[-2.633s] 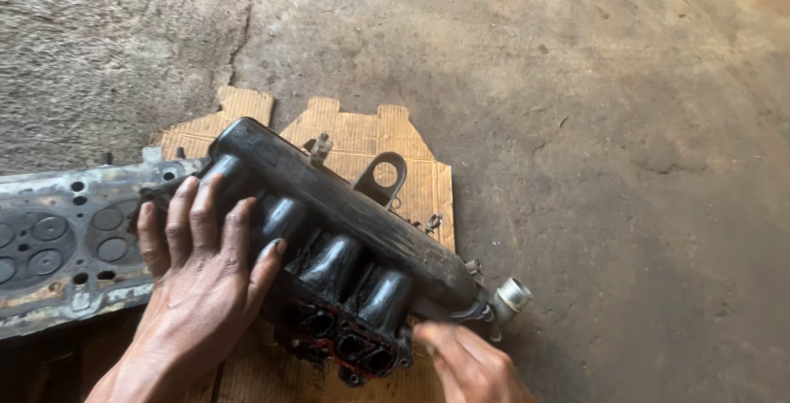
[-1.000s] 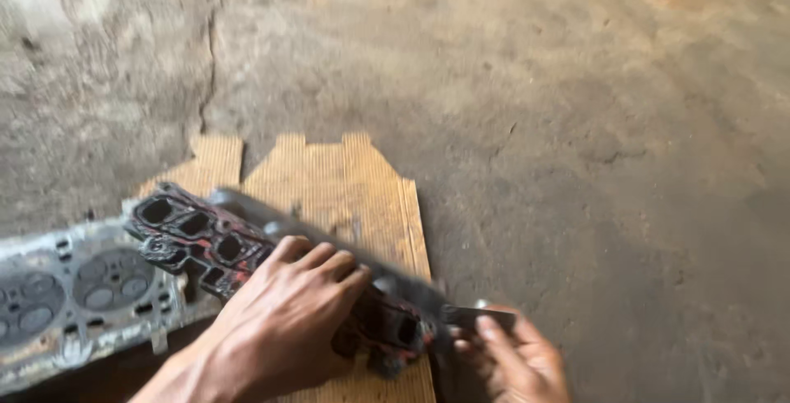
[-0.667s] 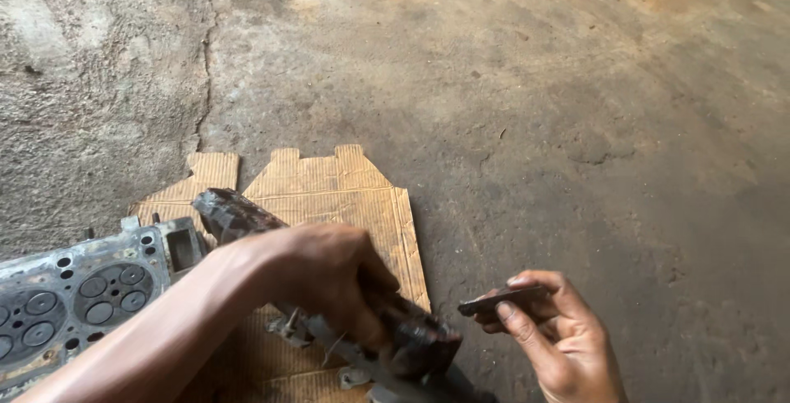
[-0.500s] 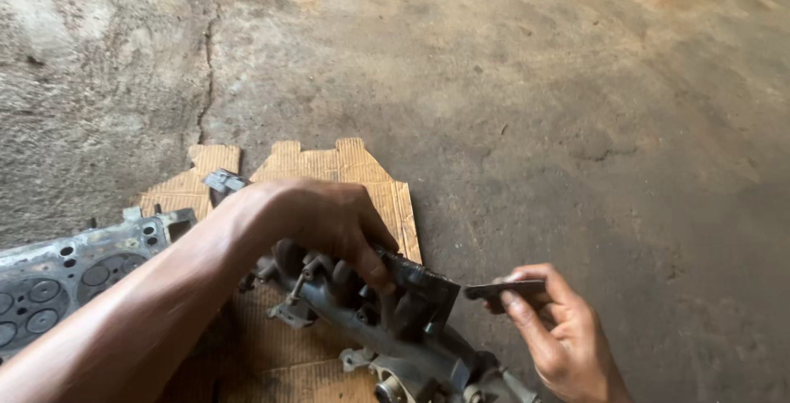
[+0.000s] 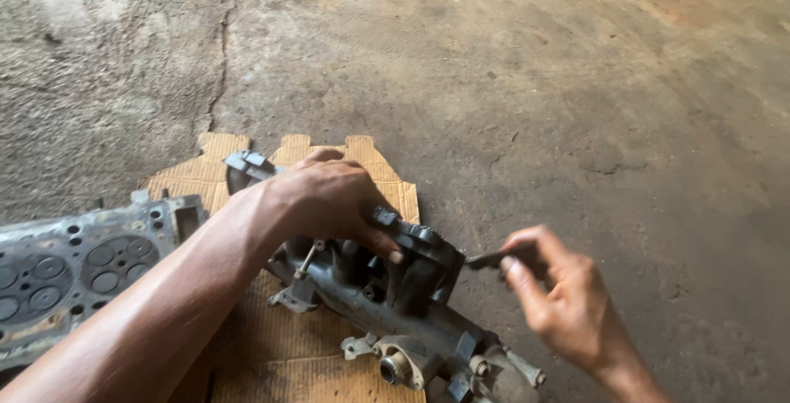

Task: The person cleans a black metal exhaust manifold and a large engine block using a small metal scraper. They scrape the exterior surfaces and the internal ports of the manifold to remove dark residue, then scrape the flat surface of the engine block.

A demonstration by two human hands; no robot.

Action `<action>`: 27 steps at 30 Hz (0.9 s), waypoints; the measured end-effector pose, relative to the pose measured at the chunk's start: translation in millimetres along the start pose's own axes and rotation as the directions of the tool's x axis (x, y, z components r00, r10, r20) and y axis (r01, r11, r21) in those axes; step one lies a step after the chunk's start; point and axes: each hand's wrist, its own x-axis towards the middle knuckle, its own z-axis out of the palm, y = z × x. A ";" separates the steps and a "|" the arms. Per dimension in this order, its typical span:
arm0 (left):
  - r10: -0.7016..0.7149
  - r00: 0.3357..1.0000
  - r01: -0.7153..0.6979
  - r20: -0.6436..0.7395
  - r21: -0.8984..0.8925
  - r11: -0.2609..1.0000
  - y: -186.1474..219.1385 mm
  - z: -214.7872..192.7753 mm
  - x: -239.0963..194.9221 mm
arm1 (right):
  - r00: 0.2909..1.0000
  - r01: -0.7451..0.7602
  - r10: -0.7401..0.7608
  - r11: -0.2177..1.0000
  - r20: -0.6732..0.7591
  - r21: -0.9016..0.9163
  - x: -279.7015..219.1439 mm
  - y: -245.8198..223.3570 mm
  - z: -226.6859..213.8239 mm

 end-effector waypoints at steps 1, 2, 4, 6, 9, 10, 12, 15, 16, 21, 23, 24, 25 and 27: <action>-0.018 1.000 0.018 0.001 0.036 0.999 0.3 -1.1 -0.6 | 0.997 -0.082 0.082 0.997 -0.006 -0.003 3.9 3.2 -1.2; -0.032 0.999 0.032 -0.002 0.076 0.997 2.3 -4.0 0.0 | 1.000 -0.012 0.011 1.000 0.024 0.024 2.2 6.1 1.5; -0.080 0.997 0.080 0.016 0.043 0.996 8.4 -5.0 -3.6 | 0.988 0.128 -0.136 0.988 0.080 0.089 -2.6 11.0 8.2; -0.117 0.992 0.116 0.049 0.023 0.993 12.7 -5.9 -7.8 | 0.993 0.103 -0.108 0.992 0.056 0.076 7.3 14.9 1.6; -0.146 0.984 0.145 0.100 0.022 0.989 17.4 -10.2 -13.0 | 0.962 0.166 -0.179 0.983 0.206 0.081 -1.6 13.4 9.0; -0.155 0.982 0.153 0.109 0.024 0.988 19.0 -11.9 -14.1 | 0.933 0.204 -0.221 0.975 0.285 0.088 -4.5 11.5 12.2; -0.148 0.983 0.145 0.112 0.040 0.989 20.1 -15.0 -16.2 | 0.978 0.091 -0.101 0.994 0.185 0.057 -5.7 8.0 11.0; -0.137 0.982 0.131 0.132 0.051 0.990 17.6 -17.0 -19.9 | 0.924 0.327 -0.343 0.938 0.171 0.115 -11.6 7.5 22.0; -0.136 0.976 0.133 0.170 0.032 0.991 20.5 -15.8 -18.3 | 0.861 0.455 -0.478 0.877 0.176 0.155 -15.9 10.2 24.9; -0.109 0.966 0.140 0.236 -0.118 0.983 27.7 -10.4 -33.8 | 0.980 -0.037 0.009 0.990 0.198 0.138 -19.8 37.8 28.8; -0.086 0.956 0.094 0.281 -0.015 0.995 37.8 -12.1 -38.7 | 0.964 -0.037 0.006 0.993 0.266 0.111 -25.9 55.0 35.3; -0.071 0.962 0.056 0.262 0.063 0.996 41.1 -11.5 -43.2 | 0.955 -0.028 -0.014 0.990 0.295 0.139 -25.8 63.2 36.0; -0.054 0.968 0.020 0.245 0.141 0.990 43.3 -8.7 -48.6 | 0.945 -0.021 -0.035 0.986 0.324 0.167 -24.0 70.9 34.0; 0.028 0.988 -0.064 0.152 0.236 0.970 46.2 0.9 -54.9 | 0.945 -0.031 -0.155 0.834 0.287 0.551 -26.0 85.8 22.8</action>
